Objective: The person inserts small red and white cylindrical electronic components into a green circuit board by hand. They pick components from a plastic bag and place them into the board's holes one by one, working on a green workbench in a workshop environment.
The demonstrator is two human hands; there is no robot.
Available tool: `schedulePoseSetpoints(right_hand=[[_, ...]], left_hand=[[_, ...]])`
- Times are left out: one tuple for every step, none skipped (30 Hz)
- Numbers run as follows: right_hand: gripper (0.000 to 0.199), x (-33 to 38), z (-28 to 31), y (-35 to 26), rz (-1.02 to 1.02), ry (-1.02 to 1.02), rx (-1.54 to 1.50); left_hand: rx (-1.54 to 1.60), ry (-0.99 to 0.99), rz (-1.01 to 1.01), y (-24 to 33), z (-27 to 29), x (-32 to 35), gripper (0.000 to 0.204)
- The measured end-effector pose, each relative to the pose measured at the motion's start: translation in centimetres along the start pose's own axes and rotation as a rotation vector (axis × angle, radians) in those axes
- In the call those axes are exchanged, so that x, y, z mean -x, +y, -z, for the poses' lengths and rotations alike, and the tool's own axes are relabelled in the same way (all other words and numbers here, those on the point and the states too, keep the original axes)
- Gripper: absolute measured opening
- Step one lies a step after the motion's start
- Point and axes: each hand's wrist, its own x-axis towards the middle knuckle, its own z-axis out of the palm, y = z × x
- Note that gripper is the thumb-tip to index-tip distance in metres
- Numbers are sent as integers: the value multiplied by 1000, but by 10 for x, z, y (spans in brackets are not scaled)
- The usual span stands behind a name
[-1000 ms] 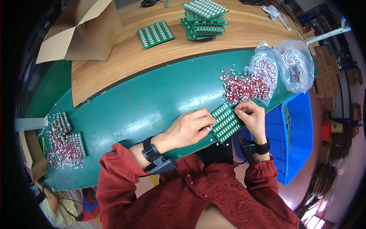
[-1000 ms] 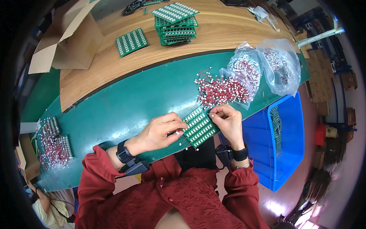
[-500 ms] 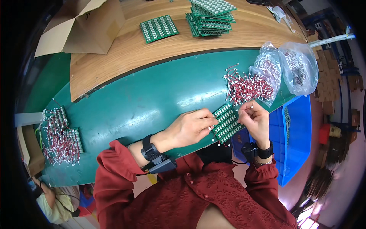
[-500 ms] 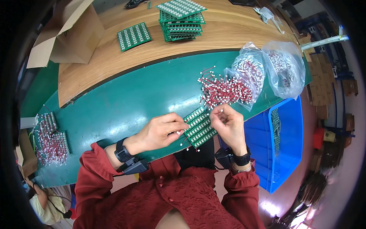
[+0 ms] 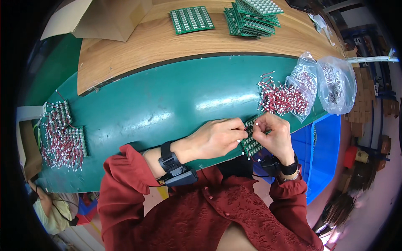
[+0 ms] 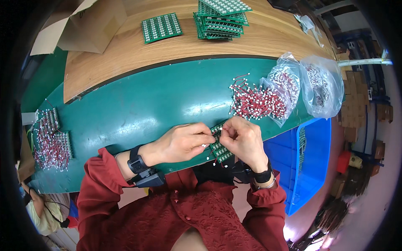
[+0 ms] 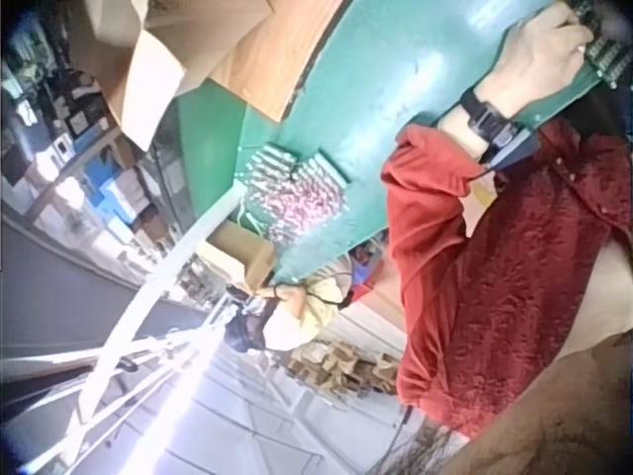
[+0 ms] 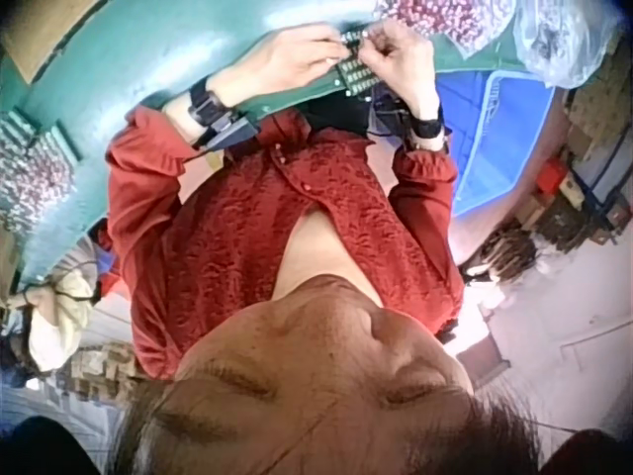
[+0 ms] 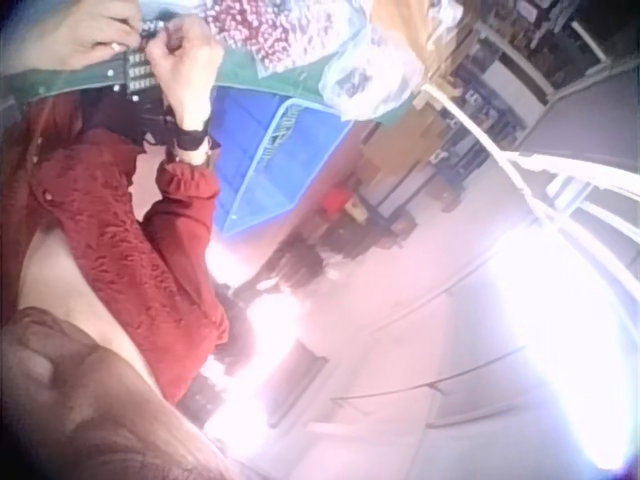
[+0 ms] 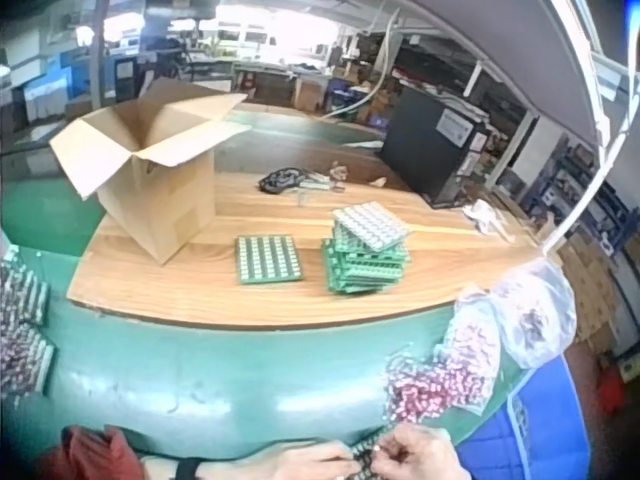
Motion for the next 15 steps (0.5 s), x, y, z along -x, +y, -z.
schedulePoseSetpoints(right_hand=[[11, 0, 0, 0, 36, 5, 40], [11, -1, 0, 1, 40, 5, 41], [11, -2, 0, 1, 45, 6, 43], [11, -2, -1, 2, 51, 6, 45], [11, -2, -1, 2, 29, 8, 39], [10, -2, -1, 2, 9, 10, 31], [10, -1, -2, 1, -12, 13, 23], [10, -2, -2, 1, -5, 11, 25], [10, -2, -2, 1, 1, 11, 28], [9, -3, -3, 1, 6, 11, 32], [9, -3, -3, 1, 7, 7, 39], [9, -4, -2, 0, 8, 4, 47], [9, -4, -2, -1, 8, 1, 55], [9, -4, -2, -1, -2, -1, 54], [9, -4, -2, -1, -11, -2, 53]], left_hand=[[2, 4, -4, 0, 0, 0, 28], [3, 3, -3, 0, 0, 0, 28], [3, 3, -3, -1, 0, 0, 28], [3, 3, -2, -1, 0, 0, 28], [5, 4, -5, -1, 0, -1, 28], [4, 4, -5, 0, 0, -1, 28], [5, 4, -6, 1, 1, -1, 28], [14, 8, 7, 2, 1, -1, 26], [24, 10, 18, 3, 1, -2, 24], [35, 12, 30, 3, 1, -2, 23], [35, 18, 26, 3, 1, -2, 22], [36, 23, 21, 3, 1, -2, 22], [36, 27, 17, 3, 1, -2, 22], [40, 30, 15, 3, 0, -2, 22], [43, 33, 14, 3, 0, -2, 21]])
